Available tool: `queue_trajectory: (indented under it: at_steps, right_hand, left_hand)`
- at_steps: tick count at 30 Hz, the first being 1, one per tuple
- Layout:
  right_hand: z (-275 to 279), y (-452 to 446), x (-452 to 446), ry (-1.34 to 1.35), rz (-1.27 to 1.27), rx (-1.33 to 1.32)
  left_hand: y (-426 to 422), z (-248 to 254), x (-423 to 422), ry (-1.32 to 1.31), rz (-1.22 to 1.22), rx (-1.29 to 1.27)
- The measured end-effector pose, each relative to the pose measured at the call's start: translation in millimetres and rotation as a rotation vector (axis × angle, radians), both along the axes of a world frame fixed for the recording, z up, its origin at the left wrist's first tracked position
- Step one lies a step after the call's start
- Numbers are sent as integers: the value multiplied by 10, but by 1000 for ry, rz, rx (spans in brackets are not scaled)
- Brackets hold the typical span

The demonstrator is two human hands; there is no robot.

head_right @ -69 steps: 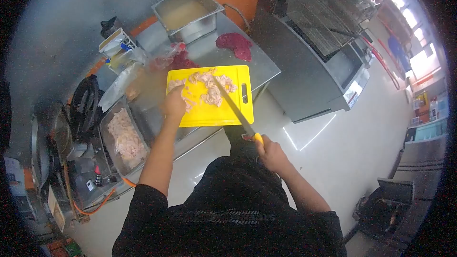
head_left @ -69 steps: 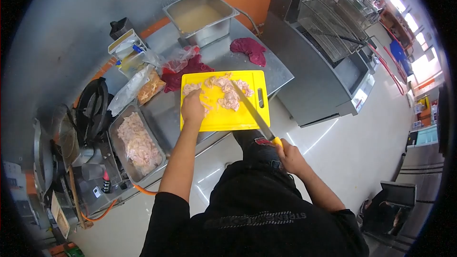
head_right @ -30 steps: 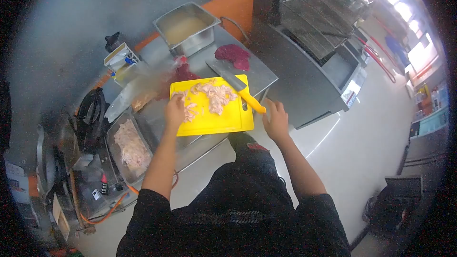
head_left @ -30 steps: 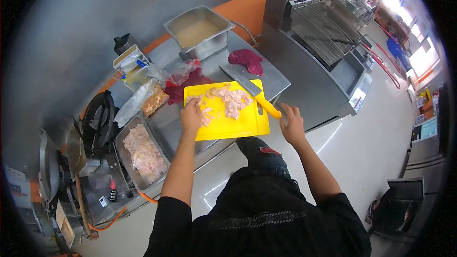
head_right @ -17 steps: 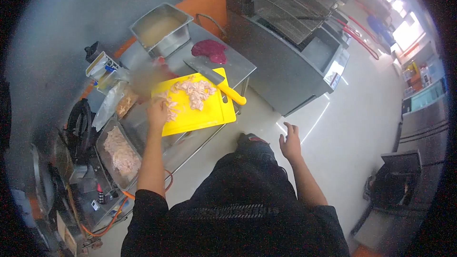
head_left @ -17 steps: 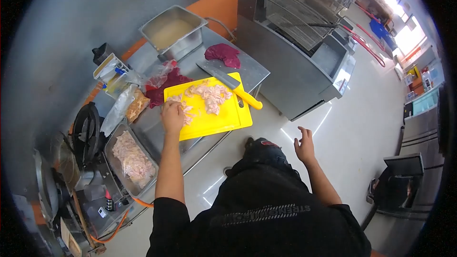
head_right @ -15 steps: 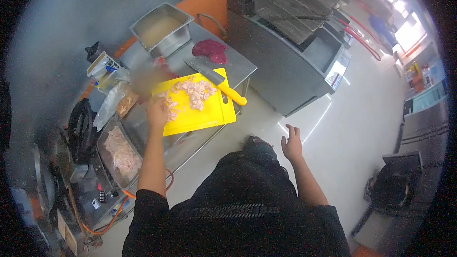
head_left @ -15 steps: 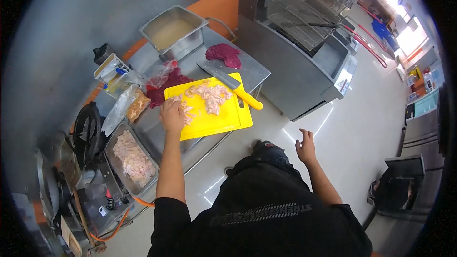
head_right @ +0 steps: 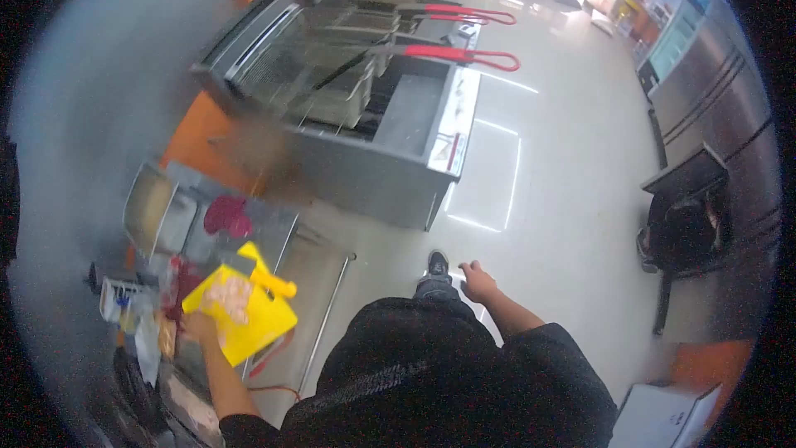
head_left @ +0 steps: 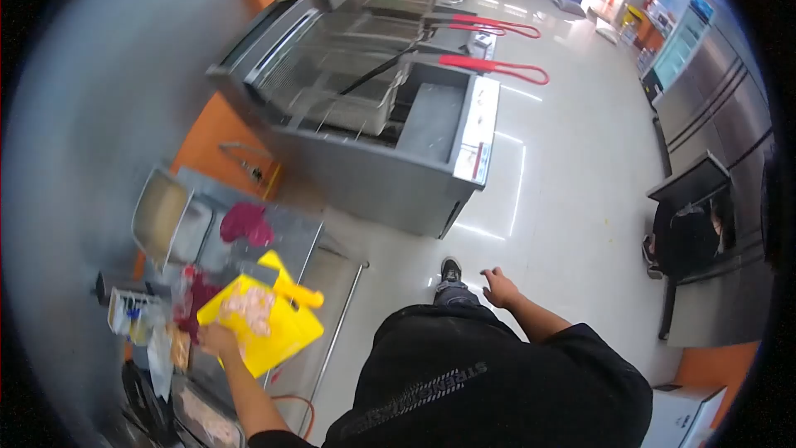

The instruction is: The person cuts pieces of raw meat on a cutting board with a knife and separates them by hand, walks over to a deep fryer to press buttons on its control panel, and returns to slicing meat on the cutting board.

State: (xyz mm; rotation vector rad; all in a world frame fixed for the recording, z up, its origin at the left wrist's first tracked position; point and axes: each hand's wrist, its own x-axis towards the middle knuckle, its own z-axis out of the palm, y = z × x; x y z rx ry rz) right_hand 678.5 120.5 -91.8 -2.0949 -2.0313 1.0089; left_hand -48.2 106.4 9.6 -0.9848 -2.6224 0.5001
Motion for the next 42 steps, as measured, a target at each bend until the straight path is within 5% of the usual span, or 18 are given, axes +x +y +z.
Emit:
queue_trajectory:
  at_steps: [2,8,15,16,19,24,34,42]
  right_hand:
    - [-55,111,427,-78,-27,-116]
    - [62,522,1435,-183,-210,-196]
    - [76,886,1841,-231,-226,-276]
    - [68,960,1868,-240,-222,-283]
    - [-5,943,1751,-197,-207,-266]
    - [-46,1196,1761,-39,-378,-63]
    - [-477,2275,2813,-30,-285,-133]
    - [-694,3143,3956,-18,-347,-167]
  left_hand:
    - [105,-160,-103,-22,59,-49]
    - [372,478,422,-53,212,-6]
    - [292,732,16,57,106,372]
    - [174,735,61,-92,-45,583]
    - [53,597,-399,-184,-96,655]
    - [17,535,-407,-490,40,986]
    - [186,924,1087,-204,91,1180]
    - [538,792,2955,-266,260,1163]
